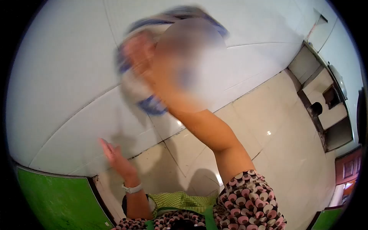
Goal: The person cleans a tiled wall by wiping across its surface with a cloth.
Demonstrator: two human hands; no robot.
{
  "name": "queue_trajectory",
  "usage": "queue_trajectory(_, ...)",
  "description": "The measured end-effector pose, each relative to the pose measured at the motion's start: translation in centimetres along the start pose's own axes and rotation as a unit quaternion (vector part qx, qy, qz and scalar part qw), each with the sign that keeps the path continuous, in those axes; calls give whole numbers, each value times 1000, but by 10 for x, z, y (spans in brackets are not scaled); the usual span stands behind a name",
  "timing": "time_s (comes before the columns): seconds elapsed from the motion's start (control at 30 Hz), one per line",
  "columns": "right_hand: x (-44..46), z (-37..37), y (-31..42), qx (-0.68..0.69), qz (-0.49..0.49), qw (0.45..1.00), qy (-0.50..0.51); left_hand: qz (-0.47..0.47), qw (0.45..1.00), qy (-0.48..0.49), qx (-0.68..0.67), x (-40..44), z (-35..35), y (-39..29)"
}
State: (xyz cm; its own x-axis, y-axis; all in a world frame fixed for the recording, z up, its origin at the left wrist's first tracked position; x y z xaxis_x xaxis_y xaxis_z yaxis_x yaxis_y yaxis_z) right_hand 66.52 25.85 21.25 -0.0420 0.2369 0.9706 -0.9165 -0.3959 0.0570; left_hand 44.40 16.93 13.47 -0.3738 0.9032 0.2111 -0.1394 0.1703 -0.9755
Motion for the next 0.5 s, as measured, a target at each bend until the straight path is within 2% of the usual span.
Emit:
queue_trajectory(0.07, 10, -3, 24, 32, 75, 997, 2, 3, 1000, -4, -24, 2, -6, 13)
queue_trajectory(0.13, 5, -9, 26, 40, 96, 995, -2, 9, 998, -8, -54, 3, -10, 19)
queue_trajectory(0.17, 2, -18, 21, 191, 62, 973, 111, 12, 999, -11, -39, 4, -9, 19)
queue_trajectory(0.2, -5, -27, 17, 335, 28, 916, 219, 15, 1000, -13, -23, 4, -8, 19)
queue_trajectory(0.27, -20, -49, -7, 284, -25, 876, 390, 9, 1000, -17, -12, 2, -6, 16)
queue_trajectory(0.33, -51, -35, -29, 171, 65, 966, 183, 22, 999, -18, 14, -4, 5, 19)
queue_trajectory(0.4, -81, -39, -65, 53, -2, 983, 174, -25, 999, 2, 22, 0, 10, 24)
queue_trajectory(0.43, -84, -27, -82, 31, -8, 991, 131, -16, 999, 4, 32, 1, 7, 27)
queue_trajectory(0.47, -107, -28, -109, 37, -20, 989, 140, -2, 1000, -9, 11, 1, 3, 27)
queue_trajectory(0.5, -140, -31, -150, -116, -112, 980, 120, 12, 1000, -23, -10, 1, 0, 28)
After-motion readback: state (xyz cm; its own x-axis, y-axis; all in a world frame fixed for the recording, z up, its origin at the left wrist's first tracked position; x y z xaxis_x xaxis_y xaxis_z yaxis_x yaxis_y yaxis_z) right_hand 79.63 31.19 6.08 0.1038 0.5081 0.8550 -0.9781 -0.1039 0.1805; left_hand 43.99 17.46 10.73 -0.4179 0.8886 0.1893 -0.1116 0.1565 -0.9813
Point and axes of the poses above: each hand's wrist, its own x-axis towards the middle knuckle, its own z-axis out of the back of the hand, y = z × x, the point moved 3 cm from there along x, towards the middle knuckle, and after that the axes turned 5 degrees about -x, right-handed, at the moved point
